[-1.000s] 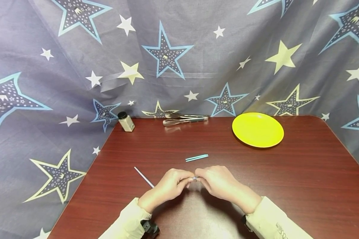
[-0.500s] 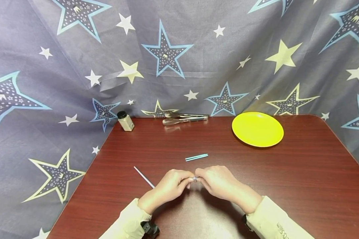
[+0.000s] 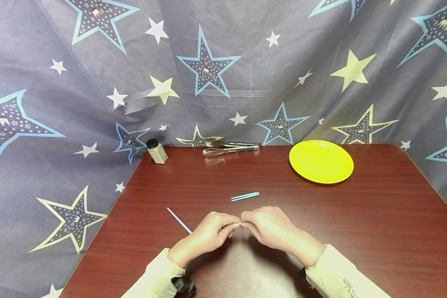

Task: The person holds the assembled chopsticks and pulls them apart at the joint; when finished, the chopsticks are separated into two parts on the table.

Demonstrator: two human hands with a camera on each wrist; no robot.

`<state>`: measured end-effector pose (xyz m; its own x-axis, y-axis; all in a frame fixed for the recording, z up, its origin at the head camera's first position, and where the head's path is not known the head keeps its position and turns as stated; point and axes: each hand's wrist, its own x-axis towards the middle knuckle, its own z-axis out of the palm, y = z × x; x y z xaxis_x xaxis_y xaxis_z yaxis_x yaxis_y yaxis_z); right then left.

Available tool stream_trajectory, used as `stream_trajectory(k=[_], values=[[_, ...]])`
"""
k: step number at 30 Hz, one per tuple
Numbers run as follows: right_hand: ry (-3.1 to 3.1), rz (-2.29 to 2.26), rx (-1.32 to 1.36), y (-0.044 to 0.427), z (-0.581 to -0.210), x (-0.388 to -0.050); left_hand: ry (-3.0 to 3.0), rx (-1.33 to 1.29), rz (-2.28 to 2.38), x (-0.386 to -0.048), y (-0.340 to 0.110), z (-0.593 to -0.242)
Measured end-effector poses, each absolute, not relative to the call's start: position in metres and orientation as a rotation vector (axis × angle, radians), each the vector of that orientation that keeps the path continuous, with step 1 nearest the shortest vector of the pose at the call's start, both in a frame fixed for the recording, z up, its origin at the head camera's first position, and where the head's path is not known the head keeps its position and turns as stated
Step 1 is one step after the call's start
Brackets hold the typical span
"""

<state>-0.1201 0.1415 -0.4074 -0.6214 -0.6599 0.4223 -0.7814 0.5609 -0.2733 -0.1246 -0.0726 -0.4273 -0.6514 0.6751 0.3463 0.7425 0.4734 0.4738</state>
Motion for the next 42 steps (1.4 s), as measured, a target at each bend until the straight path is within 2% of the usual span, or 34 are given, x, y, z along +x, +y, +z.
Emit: stream_trajectory(k=[9, 21, 42], values=[[-2.493, 0.678, 1.252, 0.141, -0.405, -0.12, -2.579, -1.284, -0.973, -0.124, -0.076, -0.429], [-2.568, 0.599, 1.17, 0.136, -0.402, -0.117, -2.617, -1.126, -0.601, -0.113, -0.07, -0.418], [-2.472, 0.678, 1.244, 0.141, -0.405, -0.119, -2.571, -1.159, -0.8, -0.118, -0.078, -0.429]])
